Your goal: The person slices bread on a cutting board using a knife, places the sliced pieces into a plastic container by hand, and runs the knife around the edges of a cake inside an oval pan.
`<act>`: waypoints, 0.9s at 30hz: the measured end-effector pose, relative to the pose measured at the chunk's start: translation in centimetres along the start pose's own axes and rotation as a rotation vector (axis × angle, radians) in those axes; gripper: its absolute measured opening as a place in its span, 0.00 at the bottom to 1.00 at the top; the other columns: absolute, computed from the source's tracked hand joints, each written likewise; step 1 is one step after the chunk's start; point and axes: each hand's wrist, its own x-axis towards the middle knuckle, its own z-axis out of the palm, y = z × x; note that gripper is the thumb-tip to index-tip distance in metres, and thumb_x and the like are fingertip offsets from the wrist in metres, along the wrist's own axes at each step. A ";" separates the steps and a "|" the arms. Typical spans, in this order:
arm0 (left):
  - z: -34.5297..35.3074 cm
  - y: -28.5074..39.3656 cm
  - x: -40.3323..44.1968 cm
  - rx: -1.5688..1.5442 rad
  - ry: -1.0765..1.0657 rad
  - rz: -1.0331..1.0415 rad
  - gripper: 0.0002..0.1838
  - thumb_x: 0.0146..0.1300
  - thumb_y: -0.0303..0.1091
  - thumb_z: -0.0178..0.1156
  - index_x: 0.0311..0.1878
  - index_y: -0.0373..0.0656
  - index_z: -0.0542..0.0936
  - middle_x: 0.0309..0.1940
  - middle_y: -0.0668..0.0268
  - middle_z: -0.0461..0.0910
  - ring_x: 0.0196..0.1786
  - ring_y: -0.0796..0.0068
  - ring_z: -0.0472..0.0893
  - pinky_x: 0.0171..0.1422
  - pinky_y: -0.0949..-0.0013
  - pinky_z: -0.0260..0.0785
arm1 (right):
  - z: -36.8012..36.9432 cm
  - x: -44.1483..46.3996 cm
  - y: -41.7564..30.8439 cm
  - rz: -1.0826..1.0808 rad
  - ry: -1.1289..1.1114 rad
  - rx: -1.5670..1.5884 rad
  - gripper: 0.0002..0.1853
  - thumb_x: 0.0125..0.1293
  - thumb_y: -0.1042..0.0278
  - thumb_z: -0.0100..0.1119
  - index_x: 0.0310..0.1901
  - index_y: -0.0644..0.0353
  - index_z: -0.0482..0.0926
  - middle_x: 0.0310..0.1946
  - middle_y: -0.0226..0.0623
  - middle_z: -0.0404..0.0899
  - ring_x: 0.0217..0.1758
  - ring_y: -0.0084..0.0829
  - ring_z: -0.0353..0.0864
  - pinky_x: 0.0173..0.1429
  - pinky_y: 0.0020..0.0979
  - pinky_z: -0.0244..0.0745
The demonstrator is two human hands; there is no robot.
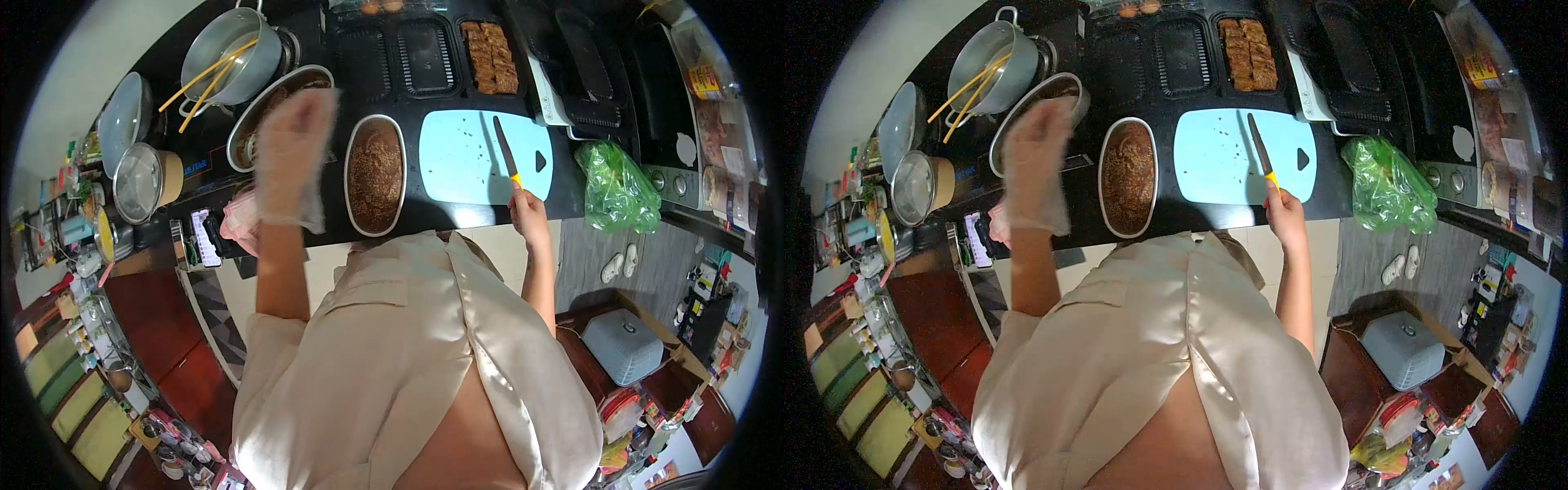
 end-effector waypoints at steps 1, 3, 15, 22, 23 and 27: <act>-1.8 1.4 0.3 0.263 0.020 -0.076 0.19 0.66 0.46 0.59 0.48 0.40 0.82 0.41 0.57 0.83 0.46 0.64 0.81 0.54 0.65 0.70 | 0.4 -0.3 -0.1 0.002 0.008 -0.017 0.26 0.71 0.44 0.53 0.22 0.57 0.73 0.11 0.21 0.63 0.12 0.15 0.58 0.18 0.23 0.52; -4.7 1.2 1.0 0.524 0.040 -0.139 0.22 0.65 0.49 0.59 0.50 0.40 0.82 0.44 0.56 0.83 0.50 0.60 0.81 0.58 0.62 0.69 | 1.2 -0.7 -0.1 -0.003 0.021 -0.027 0.26 0.71 0.44 0.53 0.22 0.57 0.73 0.11 0.21 0.64 0.12 0.15 0.59 0.18 0.23 0.52; -5.5 -5.3 3.9 0.695 -0.084 -0.246 0.43 0.50 0.65 0.63 0.55 0.34 0.79 0.52 0.46 0.80 0.57 0.49 0.78 0.61 0.57 0.68 | 4.7 -3.8 0.9 0.003 0.057 -0.045 0.27 0.70 0.43 0.53 0.23 0.59 0.75 0.14 0.24 0.68 0.18 0.19 0.64 0.24 0.26 0.59; -6.3 -10.0 5.7 0.288 -0.073 -0.167 0.41 0.46 0.58 0.72 0.52 0.29 0.79 0.47 0.48 0.82 0.51 0.58 0.82 0.58 0.64 0.69 | 7.1 -4.2 1.0 0.024 -0.056 -0.021 0.27 0.70 0.43 0.53 0.24 0.60 0.76 0.16 0.26 0.70 0.21 0.20 0.67 0.27 0.27 0.62; -6.7 -9.5 6.0 0.351 -0.050 -0.254 0.40 0.45 0.56 0.74 0.52 0.29 0.79 0.46 0.49 0.82 0.50 0.61 0.82 0.57 0.65 0.69 | 7.5 -4.2 1.1 -0.033 -0.033 0.015 0.24 0.72 0.45 0.53 0.23 0.55 0.72 0.13 0.19 0.63 0.13 0.13 0.56 0.18 0.21 0.49; -6.9 -8.8 4.5 0.094 -0.107 -0.173 0.20 0.57 0.34 0.64 0.52 0.34 0.80 0.51 0.52 0.81 0.55 0.62 0.80 0.61 0.68 0.68 | 7.4 -4.2 1.2 -0.089 -0.038 -0.002 0.25 0.71 0.44 0.53 0.23 0.55 0.72 0.13 0.19 0.62 0.13 0.13 0.56 0.18 0.21 0.49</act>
